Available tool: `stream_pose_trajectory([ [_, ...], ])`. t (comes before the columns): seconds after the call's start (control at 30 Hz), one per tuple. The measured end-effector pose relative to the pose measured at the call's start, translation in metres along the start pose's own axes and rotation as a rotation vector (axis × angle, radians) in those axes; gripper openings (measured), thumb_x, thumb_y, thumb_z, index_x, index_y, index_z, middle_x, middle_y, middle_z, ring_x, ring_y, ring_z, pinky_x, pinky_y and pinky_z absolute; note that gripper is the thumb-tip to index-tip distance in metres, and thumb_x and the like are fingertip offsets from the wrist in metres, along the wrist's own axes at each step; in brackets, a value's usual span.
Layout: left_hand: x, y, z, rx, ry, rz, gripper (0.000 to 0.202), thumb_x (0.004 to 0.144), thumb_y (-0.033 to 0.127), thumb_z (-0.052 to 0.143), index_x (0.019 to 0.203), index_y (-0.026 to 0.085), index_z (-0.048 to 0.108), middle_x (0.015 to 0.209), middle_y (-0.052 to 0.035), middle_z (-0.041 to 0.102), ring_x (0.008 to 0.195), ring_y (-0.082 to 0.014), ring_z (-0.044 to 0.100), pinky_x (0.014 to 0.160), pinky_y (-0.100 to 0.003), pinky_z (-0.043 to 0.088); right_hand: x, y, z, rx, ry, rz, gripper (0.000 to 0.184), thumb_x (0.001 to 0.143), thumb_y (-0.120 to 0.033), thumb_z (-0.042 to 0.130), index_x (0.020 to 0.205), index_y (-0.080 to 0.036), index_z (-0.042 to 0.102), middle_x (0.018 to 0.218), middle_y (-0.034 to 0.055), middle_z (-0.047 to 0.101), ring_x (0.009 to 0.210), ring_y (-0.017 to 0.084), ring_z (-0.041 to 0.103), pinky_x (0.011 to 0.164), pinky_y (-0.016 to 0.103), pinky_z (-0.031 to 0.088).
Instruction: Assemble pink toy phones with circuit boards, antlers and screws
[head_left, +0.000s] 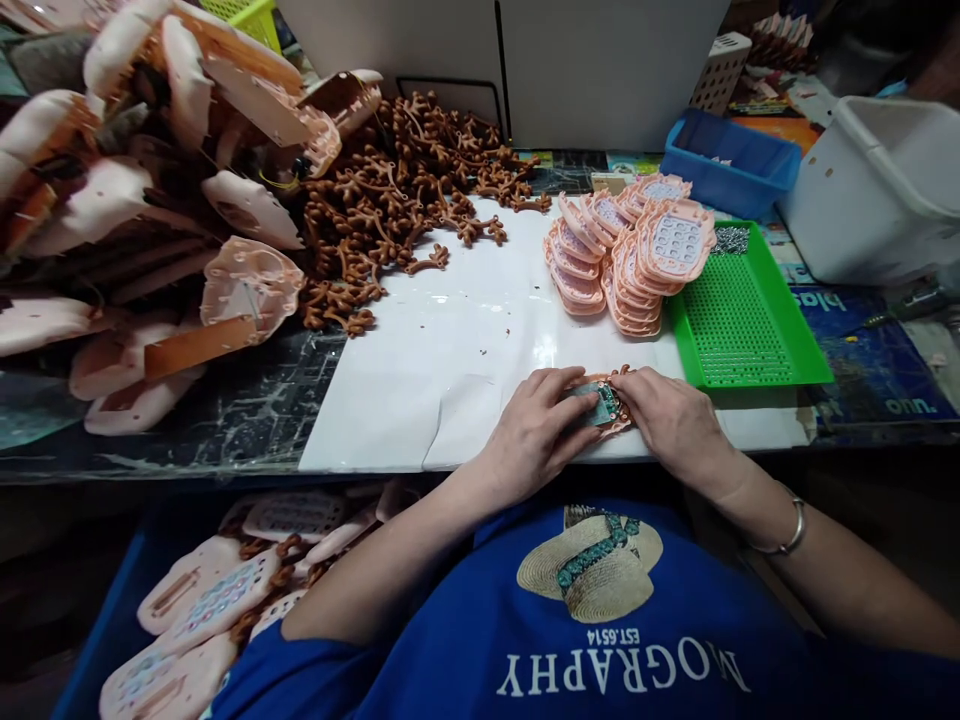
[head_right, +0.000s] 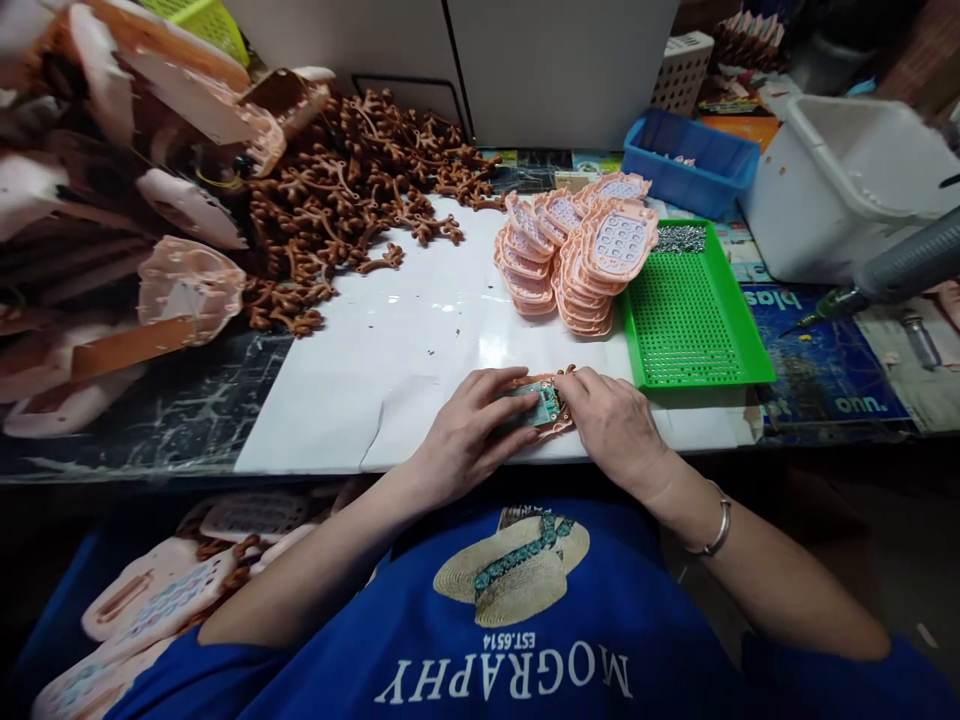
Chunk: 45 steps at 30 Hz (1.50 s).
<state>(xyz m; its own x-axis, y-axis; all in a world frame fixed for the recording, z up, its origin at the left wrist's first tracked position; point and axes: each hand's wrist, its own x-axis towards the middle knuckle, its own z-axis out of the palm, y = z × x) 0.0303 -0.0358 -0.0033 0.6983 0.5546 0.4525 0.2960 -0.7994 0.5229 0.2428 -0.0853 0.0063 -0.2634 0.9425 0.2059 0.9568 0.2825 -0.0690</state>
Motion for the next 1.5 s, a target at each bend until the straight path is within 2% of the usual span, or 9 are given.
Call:
stream_pose_trajectory([
  [0.17,-0.003,-0.002,0.004,0.02,-0.064,-0.016,0.052,0.088,0.052,0.067,0.124,0.016,0.059,0.135,-0.0221,0.056,0.12,-0.0339,0.056,0.099,-0.055,0.05,-0.004,-0.004,0.001,-0.072,0.025,-0.002,0.02,0.101,-0.022,0.047,0.11,-0.02,0.065,0.087,0.0064,0.069,0.072,0.019,0.06,0.067,0.033,0.04],
  [0.4,-0.006,0.003,-0.001,-0.46,0.216,-0.383,0.064,0.089,0.046,0.068,0.143,0.023,0.041,0.133,-0.0129,0.058,0.125,-0.0264,0.056,0.106,-0.047,0.049,-0.008,-0.004,-0.012,0.621,0.475,0.121,0.037,0.097,-0.031,0.059,0.133,-0.023,0.052,0.114,0.009,0.069,0.09,0.017,0.069,0.079,0.033,0.06],
  [0.53,0.013,0.018,0.013,-0.807,0.318,-0.37,0.067,0.097,0.054,0.051,0.154,0.031,0.024,0.155,-0.0112,0.04,0.145,-0.0263,0.041,0.114,-0.048,0.044,0.009,-0.025,-0.011,0.891,0.211,0.084,0.067,0.093,-0.042,0.065,0.15,-0.025,0.035,0.147,0.0163,0.053,0.119,0.024,0.065,0.091,0.04,0.062],
  [0.67,0.036,0.027,0.033,-0.89,0.273,-0.327,0.056,0.105,0.053,0.013,0.158,0.033,0.017,0.164,-0.0078,0.031,0.149,-0.0215,0.039,0.116,-0.045,0.045,0.027,-0.029,-0.016,0.904,0.213,0.079,0.076,0.088,-0.046,0.069,0.151,-0.025,0.032,0.153,0.0172,0.048,0.125,0.027,0.062,0.099,0.045,0.058],
  [0.73,0.043,0.024,0.036,-0.85,0.279,-0.319,0.059,0.105,0.054,0.006,0.158,0.032,0.02,0.163,-0.007,0.033,0.152,-0.0204,0.033,0.12,-0.047,0.041,0.034,-0.018,-0.028,0.868,0.253,0.121,0.073,0.084,-0.05,0.072,0.145,-0.026,0.04,0.139,0.0141,0.06,0.115,0.027,0.066,0.091,0.043,0.06],
  [0.83,0.048,0.011,0.032,-0.797,0.323,-0.279,0.059,0.103,0.06,0.025,0.155,0.033,0.028,0.166,-0.0055,0.027,0.156,-0.0231,0.023,0.124,-0.052,0.031,0.051,0.009,-0.06,0.634,0.35,0.271,0.073,0.08,-0.056,0.071,0.141,-0.024,0.046,0.124,0.0131,0.067,0.103,0.029,0.069,0.087,0.046,0.059],
  [1.0,0.049,-0.004,0.021,-0.853,0.408,-0.42,0.054,0.098,0.061,0.044,0.135,0.022,0.051,0.146,-0.0127,0.051,0.143,-0.026,0.043,0.119,-0.051,0.035,0.1,0.053,-0.099,0.036,0.214,0.501,0.086,0.085,-0.055,0.064,0.151,-0.009,0.035,0.137,0.0265,0.058,0.126,0.044,0.057,0.105,0.059,0.044],
  [1.2,0.045,-0.002,0.021,-0.899,0.386,-0.363,0.05,0.098,0.061,0.045,0.125,0.02,0.057,0.137,-0.0118,0.057,0.135,-0.0248,0.049,0.11,-0.043,0.045,0.135,0.06,-0.088,-0.158,-0.071,0.683,0.081,0.086,-0.062,0.055,0.144,-0.007,0.04,0.129,0.0291,0.062,0.119,0.043,0.061,0.097,0.052,0.048],
  [1.5,0.045,0.0,0.021,-0.969,0.374,-0.362,0.05,0.097,0.061,0.046,0.122,0.021,0.059,0.136,-0.0114,0.059,0.134,-0.0248,0.051,0.106,-0.041,0.048,0.148,0.05,-0.08,-0.196,-0.135,0.719,0.077,0.082,-0.058,0.061,0.136,-0.005,0.047,0.127,0.0289,0.063,0.118,0.039,0.062,0.096,0.047,0.048],
])
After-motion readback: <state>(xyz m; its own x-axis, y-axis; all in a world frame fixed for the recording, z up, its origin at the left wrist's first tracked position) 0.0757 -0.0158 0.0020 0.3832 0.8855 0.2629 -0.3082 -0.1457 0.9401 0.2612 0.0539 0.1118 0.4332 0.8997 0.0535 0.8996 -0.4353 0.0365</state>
